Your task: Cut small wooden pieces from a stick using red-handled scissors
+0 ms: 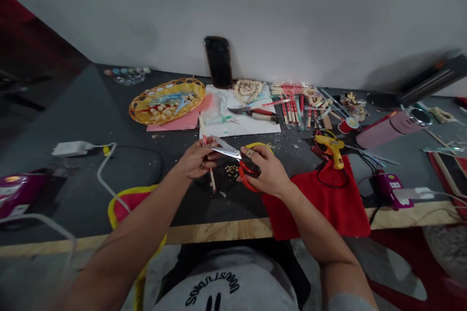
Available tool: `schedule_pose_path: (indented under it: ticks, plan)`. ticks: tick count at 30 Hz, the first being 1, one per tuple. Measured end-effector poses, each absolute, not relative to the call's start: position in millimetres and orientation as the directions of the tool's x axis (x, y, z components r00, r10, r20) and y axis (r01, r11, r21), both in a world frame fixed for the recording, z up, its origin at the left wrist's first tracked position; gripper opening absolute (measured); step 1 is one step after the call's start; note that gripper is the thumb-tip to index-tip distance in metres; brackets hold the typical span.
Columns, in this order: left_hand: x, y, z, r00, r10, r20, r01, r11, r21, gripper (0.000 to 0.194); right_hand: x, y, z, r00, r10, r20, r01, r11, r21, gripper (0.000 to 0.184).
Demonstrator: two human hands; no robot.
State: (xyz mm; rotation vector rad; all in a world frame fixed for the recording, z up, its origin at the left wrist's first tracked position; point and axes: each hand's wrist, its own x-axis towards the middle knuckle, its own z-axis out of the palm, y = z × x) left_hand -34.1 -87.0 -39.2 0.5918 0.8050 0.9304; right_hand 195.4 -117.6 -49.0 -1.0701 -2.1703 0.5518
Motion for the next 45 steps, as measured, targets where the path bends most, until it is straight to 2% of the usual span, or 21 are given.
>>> schedule_pose_path:
  ticks: [16,23,33,36,42,45]
  plan:
    - [-33,-89,-44,0.416,0.804,-0.426,-0.331,0.57,0.752,0.03,203,-122,-65,-0.463,0.83,0.312,0.474,0.529,-0.703,0.068]
    - [-34,-91,-40,0.452,0.791,-0.412,-0.326,0.576,0.749,0.035,204,-123,-64,-0.492,0.811,0.316,0.406,0.535,-0.741,0.07]
    - [-34,-90,-43,0.419,0.808,-0.415,-0.302,0.555,0.775,0.03,206,-123,-74,-0.469,0.823,0.322,0.52,0.551,-0.652,0.059]
    - [-38,-88,-41,0.412,0.797,-0.443,-0.199,0.553,0.809,0.026,210,-121,-73,-0.452,0.832,0.323,0.542,0.543,-0.641,0.055]
    - [-41,-82,-42,0.347,0.761,-0.548,0.244,0.49,0.837,0.02,222,-109,-65,-0.173,0.917,0.359,0.67,0.377,-0.64,0.05]
    - [-39,-81,-46,0.329,0.757,-0.565,0.344,0.462,0.818,0.018,223,-106,-65,-0.165,0.924,0.344,0.677,0.36,-0.642,0.048]
